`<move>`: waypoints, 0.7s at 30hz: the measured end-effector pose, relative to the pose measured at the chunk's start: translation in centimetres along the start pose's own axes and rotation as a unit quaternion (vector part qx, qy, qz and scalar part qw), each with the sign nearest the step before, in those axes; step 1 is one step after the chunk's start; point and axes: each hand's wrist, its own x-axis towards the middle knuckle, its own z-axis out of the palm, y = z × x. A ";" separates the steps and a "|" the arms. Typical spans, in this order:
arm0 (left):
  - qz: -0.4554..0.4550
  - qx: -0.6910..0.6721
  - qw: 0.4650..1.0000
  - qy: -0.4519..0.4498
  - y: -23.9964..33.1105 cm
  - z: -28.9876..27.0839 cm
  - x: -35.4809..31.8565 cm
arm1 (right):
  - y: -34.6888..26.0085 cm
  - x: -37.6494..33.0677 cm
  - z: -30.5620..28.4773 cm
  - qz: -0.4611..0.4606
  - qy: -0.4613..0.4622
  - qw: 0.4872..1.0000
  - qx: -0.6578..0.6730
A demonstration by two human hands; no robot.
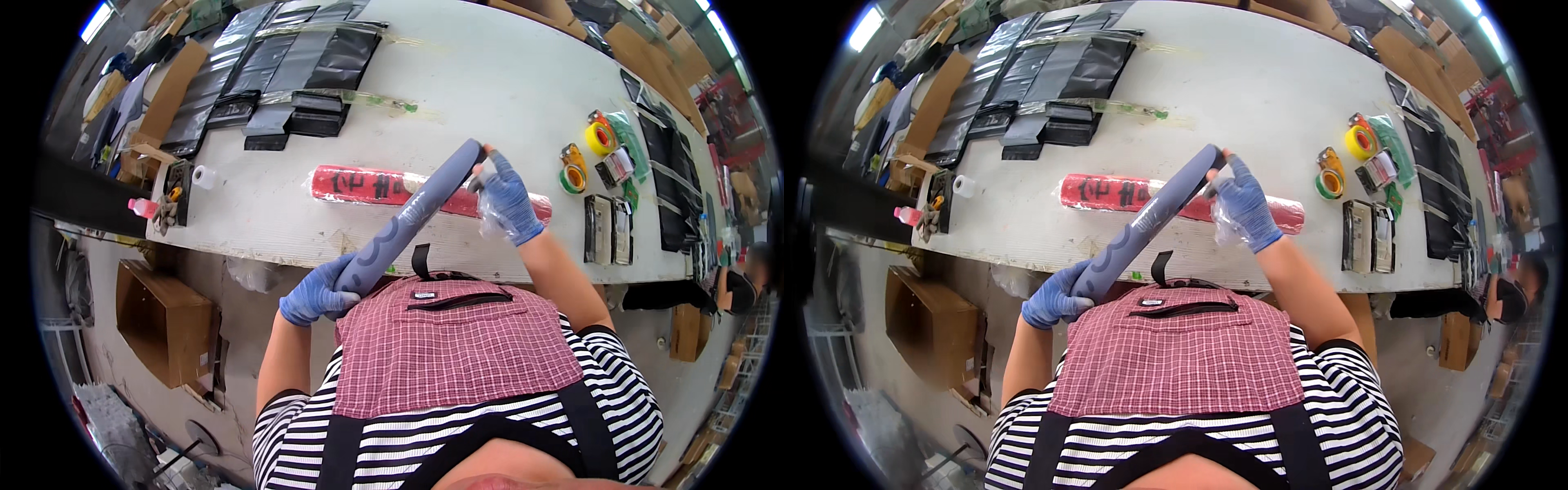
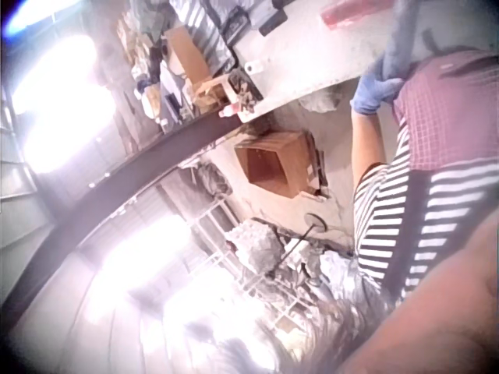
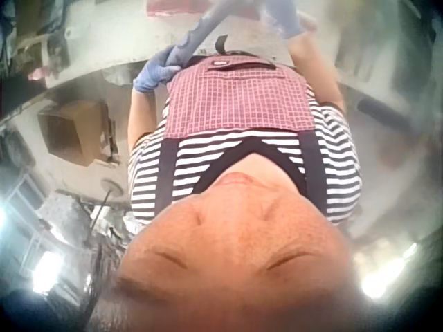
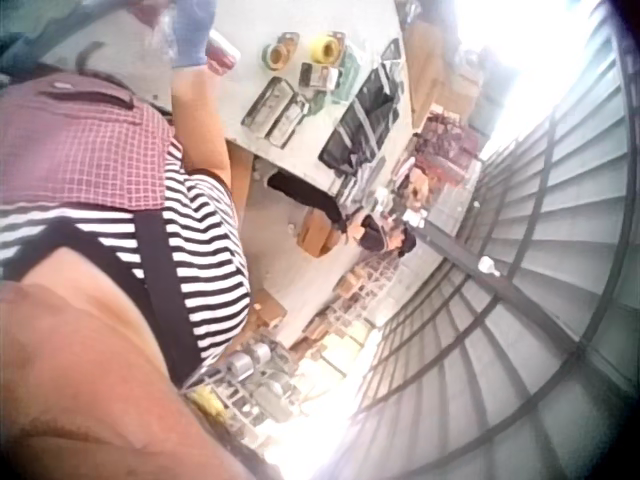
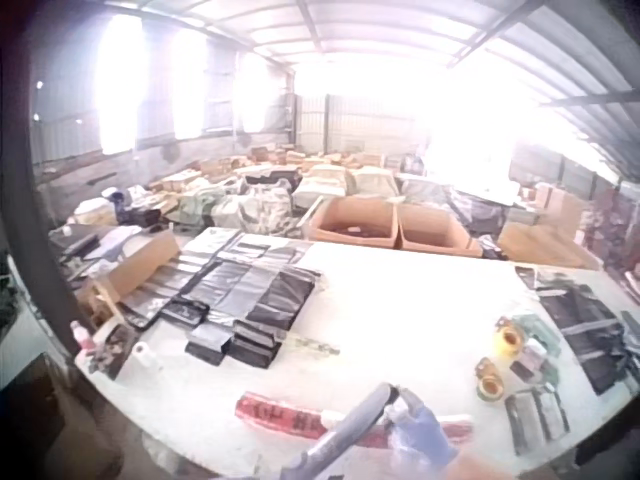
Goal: The person wraps a long item in a black plastic sleeve, attaches a shipping label and tape, and places it into a large cardboard box. They then prepare a black mat on the table and wrap a red roll and a grey item together using clear plastic film.
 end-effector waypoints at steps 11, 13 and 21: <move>0.011 0.001 0.996 -0.087 -0.7 1.2 4.8 | -2.9 -4.3 -0.8 0.015 0.200 0.945 0.258; 0.013 0.017 0.995 -0.093 -0.9 1.3 5.2 | -2.9 -5.0 -1.0 0.032 0.216 0.942 0.256; -0.045 -0.087 0.989 -0.115 0.1 2.6 6.3 | -0.7 -7.2 -0.9 0.153 -0.002 0.954 0.259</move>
